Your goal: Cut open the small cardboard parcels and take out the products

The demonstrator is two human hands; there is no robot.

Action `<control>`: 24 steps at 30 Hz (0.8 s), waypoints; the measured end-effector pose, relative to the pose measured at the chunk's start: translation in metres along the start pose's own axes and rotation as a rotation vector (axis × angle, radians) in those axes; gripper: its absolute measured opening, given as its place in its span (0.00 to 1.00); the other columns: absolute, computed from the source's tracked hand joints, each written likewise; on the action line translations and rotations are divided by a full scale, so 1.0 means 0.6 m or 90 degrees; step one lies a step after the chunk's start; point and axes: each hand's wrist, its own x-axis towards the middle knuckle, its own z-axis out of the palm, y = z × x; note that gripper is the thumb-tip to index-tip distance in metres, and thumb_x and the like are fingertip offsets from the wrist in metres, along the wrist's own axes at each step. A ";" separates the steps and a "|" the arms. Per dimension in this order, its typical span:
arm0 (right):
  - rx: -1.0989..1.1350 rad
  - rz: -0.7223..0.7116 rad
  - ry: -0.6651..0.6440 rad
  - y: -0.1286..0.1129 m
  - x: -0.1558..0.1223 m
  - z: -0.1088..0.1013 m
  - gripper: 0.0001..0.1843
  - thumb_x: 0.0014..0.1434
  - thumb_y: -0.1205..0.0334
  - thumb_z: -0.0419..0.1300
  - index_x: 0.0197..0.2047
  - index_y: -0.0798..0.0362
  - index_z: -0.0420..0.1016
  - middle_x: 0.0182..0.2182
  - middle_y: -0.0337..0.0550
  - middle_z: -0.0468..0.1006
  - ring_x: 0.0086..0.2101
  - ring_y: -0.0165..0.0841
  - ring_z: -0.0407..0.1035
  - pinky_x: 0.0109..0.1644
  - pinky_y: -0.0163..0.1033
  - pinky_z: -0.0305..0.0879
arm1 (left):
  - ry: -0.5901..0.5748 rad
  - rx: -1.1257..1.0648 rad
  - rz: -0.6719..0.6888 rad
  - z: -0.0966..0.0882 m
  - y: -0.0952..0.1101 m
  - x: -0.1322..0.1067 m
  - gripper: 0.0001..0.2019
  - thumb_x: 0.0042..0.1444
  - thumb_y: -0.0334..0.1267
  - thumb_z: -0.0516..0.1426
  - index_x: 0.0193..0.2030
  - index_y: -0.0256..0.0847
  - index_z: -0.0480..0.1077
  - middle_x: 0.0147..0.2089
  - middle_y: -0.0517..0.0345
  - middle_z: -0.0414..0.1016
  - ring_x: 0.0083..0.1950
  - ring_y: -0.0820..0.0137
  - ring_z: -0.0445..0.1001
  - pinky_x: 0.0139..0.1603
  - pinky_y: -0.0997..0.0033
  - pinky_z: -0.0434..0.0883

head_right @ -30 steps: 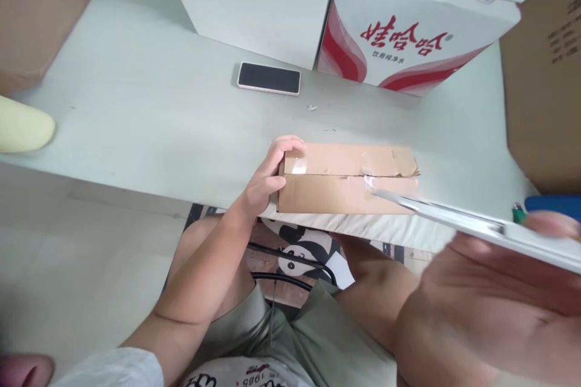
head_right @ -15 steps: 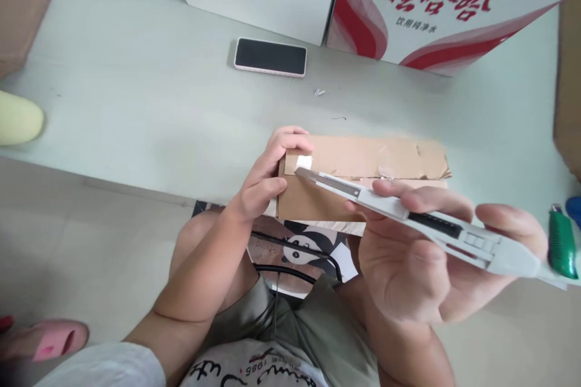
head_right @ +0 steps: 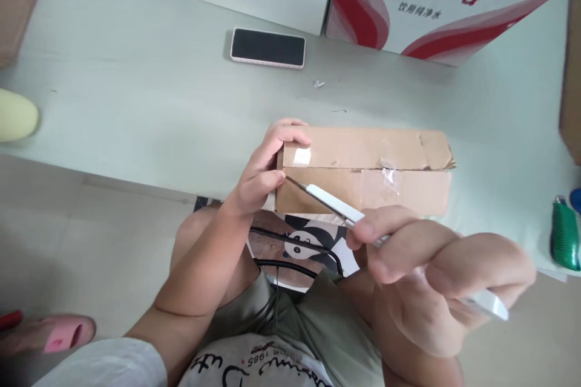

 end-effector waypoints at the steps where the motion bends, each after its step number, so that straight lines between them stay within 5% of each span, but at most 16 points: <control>1: 0.037 -0.021 0.003 -0.007 0.005 0.009 0.12 0.68 0.61 0.64 0.38 0.45 0.63 0.20 0.33 0.67 0.23 0.35 0.69 0.30 0.45 0.75 | -0.001 0.012 0.000 0.000 0.000 0.000 0.24 0.67 0.60 0.49 0.59 0.46 0.67 0.60 0.46 0.70 0.69 0.48 0.67 0.70 0.43 0.69; 6: 0.157 -0.036 -0.026 -0.020 0.021 0.039 0.22 0.72 0.55 0.61 0.28 0.51 0.61 0.17 0.34 0.63 0.24 0.28 0.65 0.30 0.41 0.65 | -0.004 0.035 0.011 -0.002 -0.001 -0.001 0.22 0.64 0.53 0.49 0.59 0.47 0.66 0.60 0.46 0.71 0.70 0.47 0.67 0.69 0.42 0.70; 12: 0.093 -0.176 -0.206 -0.021 0.013 0.039 0.20 0.71 0.64 0.59 0.25 0.53 0.67 0.18 0.35 0.67 0.24 0.30 0.67 0.33 0.43 0.70 | 0.005 0.038 0.012 0.001 0.002 0.000 0.21 0.61 0.45 0.47 0.59 0.48 0.65 0.59 0.48 0.71 0.70 0.48 0.67 0.69 0.41 0.70; 17: 0.022 -0.109 -0.090 -0.039 0.010 0.050 0.25 0.72 0.64 0.57 0.21 0.52 0.63 0.14 0.34 0.62 0.21 0.28 0.62 0.28 0.39 0.66 | 0.004 0.012 0.020 0.001 0.001 0.001 0.21 0.64 0.52 0.49 0.59 0.47 0.65 0.59 0.47 0.70 0.70 0.48 0.67 0.70 0.41 0.69; 20: 0.029 -0.147 -0.135 -0.043 0.013 0.048 0.26 0.73 0.63 0.56 0.21 0.52 0.64 0.13 0.34 0.61 0.20 0.27 0.60 0.27 0.38 0.66 | 0.007 -0.001 0.017 0.001 0.000 0.000 0.21 0.65 0.54 0.49 0.59 0.47 0.66 0.59 0.47 0.69 0.70 0.48 0.66 0.71 0.41 0.68; 24: -0.036 -0.064 -0.112 -0.047 0.006 0.049 0.27 0.73 0.58 0.56 0.20 0.52 0.61 0.14 0.35 0.64 0.21 0.31 0.64 0.30 0.43 0.66 | 0.006 -0.005 0.006 0.001 0.002 0.000 0.20 0.64 0.50 0.48 0.59 0.47 0.66 0.59 0.47 0.69 0.70 0.49 0.66 0.71 0.41 0.67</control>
